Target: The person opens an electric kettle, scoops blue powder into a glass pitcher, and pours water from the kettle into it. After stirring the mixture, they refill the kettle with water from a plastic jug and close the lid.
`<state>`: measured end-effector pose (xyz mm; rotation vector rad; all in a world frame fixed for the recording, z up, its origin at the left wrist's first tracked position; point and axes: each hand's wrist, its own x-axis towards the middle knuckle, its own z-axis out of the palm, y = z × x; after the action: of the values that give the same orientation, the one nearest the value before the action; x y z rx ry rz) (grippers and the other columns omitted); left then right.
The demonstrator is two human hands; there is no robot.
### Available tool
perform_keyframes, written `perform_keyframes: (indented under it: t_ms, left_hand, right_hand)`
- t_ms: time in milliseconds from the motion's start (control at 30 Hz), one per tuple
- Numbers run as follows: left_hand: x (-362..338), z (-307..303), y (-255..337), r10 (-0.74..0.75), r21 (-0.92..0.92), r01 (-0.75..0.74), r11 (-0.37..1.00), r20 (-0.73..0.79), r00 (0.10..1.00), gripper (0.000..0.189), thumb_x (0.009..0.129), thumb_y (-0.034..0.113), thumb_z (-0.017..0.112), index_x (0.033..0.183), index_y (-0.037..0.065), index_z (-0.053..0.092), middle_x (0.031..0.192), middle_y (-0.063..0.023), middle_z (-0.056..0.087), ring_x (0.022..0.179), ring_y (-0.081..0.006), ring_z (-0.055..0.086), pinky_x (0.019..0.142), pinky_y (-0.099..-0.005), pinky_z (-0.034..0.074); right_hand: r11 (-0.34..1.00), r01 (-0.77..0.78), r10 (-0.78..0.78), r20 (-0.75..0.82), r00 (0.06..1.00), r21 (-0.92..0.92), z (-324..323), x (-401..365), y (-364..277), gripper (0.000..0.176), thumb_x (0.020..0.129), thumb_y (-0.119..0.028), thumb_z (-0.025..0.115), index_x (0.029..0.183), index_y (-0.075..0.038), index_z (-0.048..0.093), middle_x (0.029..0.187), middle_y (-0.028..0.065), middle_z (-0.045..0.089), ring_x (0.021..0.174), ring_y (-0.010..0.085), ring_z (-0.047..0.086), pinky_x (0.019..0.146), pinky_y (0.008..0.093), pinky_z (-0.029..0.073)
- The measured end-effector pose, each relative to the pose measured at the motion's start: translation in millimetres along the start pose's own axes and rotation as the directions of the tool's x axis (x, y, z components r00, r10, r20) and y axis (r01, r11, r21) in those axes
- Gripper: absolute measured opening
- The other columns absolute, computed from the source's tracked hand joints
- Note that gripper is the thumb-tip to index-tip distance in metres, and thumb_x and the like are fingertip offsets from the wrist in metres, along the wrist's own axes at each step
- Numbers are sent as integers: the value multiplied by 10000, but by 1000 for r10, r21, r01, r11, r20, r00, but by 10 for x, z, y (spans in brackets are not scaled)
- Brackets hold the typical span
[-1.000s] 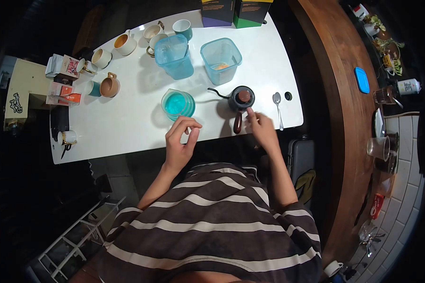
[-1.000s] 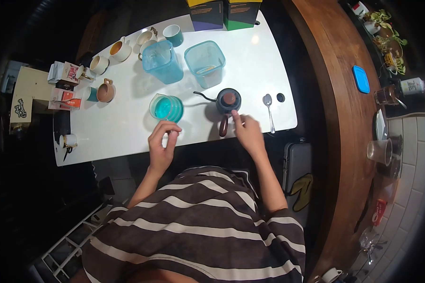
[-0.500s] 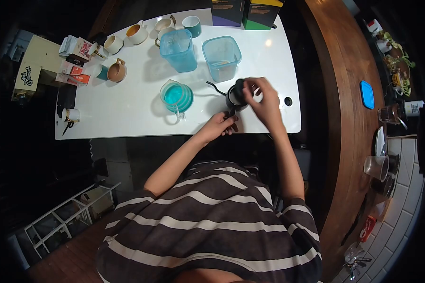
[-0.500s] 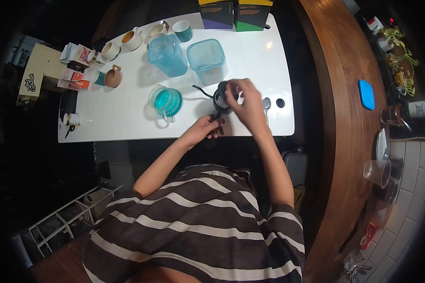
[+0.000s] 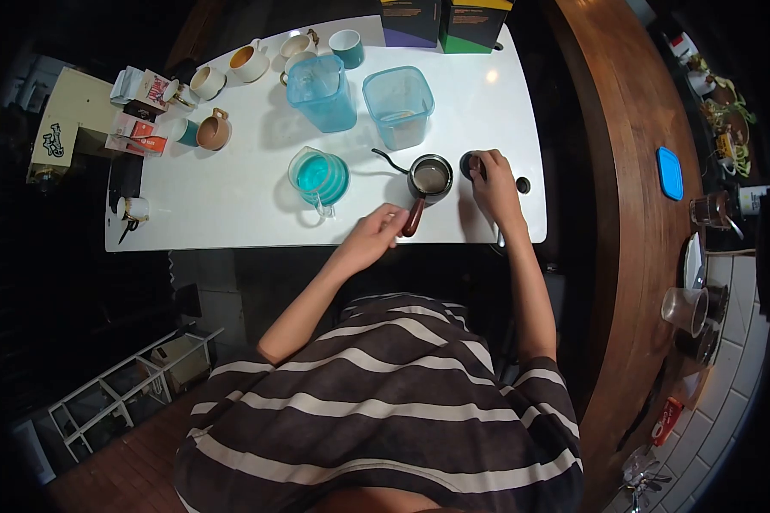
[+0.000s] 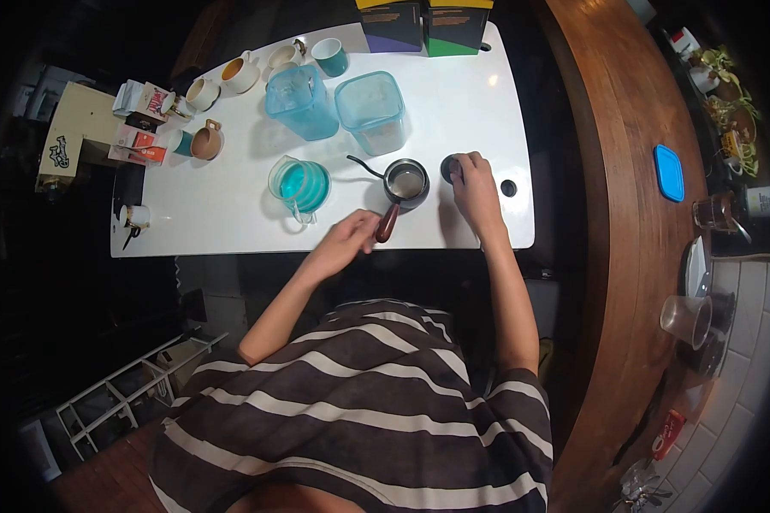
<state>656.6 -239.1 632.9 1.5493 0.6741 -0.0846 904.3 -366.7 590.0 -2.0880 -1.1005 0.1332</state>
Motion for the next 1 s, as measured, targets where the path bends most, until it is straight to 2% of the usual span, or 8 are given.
perform_keyframes:
  t_ms: [67,133,167,333,500,567,900,1000]
  left_hand:
    - [-108,-144,-53,123,40,-122,992,-23,992,353,1060,367,448,1144,55,589,855,-2,589,713,-66,531,646,-204,418]
    - [-264,-250,31,95,41,-94,995,-24,995,330,1058,344,462,1109,46,593,845,1,581,711,-64,521,656,-207,424]
    - [-328,-285,74,74,45,-72,996,-35,997,309,1055,321,476,1073,37,596,835,4,574,710,-62,511,666,-211,431]
    - [-541,-294,177,15,93,-17,996,25,1000,318,1047,302,502,880,42,580,748,21,520,671,-51,454,605,-213,373]
    - [-485,-209,392,151,13,-160,987,252,956,396,1054,290,491,735,57,464,659,47,378,602,-53,317,554,-248,278]
    - [-455,-169,423,179,12,-195,981,338,924,403,1054,286,494,723,60,451,646,54,359,597,-48,307,547,-246,268]
    - [-489,18,4,74,168,-368,914,825,561,455,1049,319,504,679,70,415,614,54,358,586,-39,318,534,-255,272]
    - [-745,139,-34,47,137,-337,932,874,484,444,1050,298,506,680,74,406,625,60,339,591,-37,313,532,-251,261]
  right_hand:
    - [1000,-19,20,61,998,-17,-88,-14,-92,300,850,-17,646,1149,0,618,1084,179,607,1029,370,584,908,430,480]
    - [996,87,-89,-52,995,-34,-213,-25,-205,311,873,-67,655,1178,-19,614,1147,180,593,1064,366,581,924,431,476]
    - [1000,18,-20,-76,997,-20,-335,-72,-274,301,896,-113,656,1184,-33,618,1172,178,583,1082,366,578,943,430,472]
    - [994,-103,110,-298,948,37,-781,-649,-321,154,921,-86,619,1047,-7,654,1031,153,597,944,316,616,826,383,488]
    - [931,-221,319,-352,880,291,-758,-1434,-575,187,959,-90,592,857,54,653,825,109,612,760,201,603,692,301,467]
    - [897,-263,399,-392,829,355,-669,-1700,-802,188,968,-81,574,865,57,650,846,99,614,748,173,596,693,287,463]
    - [707,-580,661,-667,343,404,136,-3651,-2068,210,986,-114,540,863,21,644,865,93,609,790,181,604,713,291,459]
    - [674,-479,660,-749,48,563,295,-4420,-2429,222,1024,-165,521,943,8,634,898,47,625,827,130,611,742,260,469]
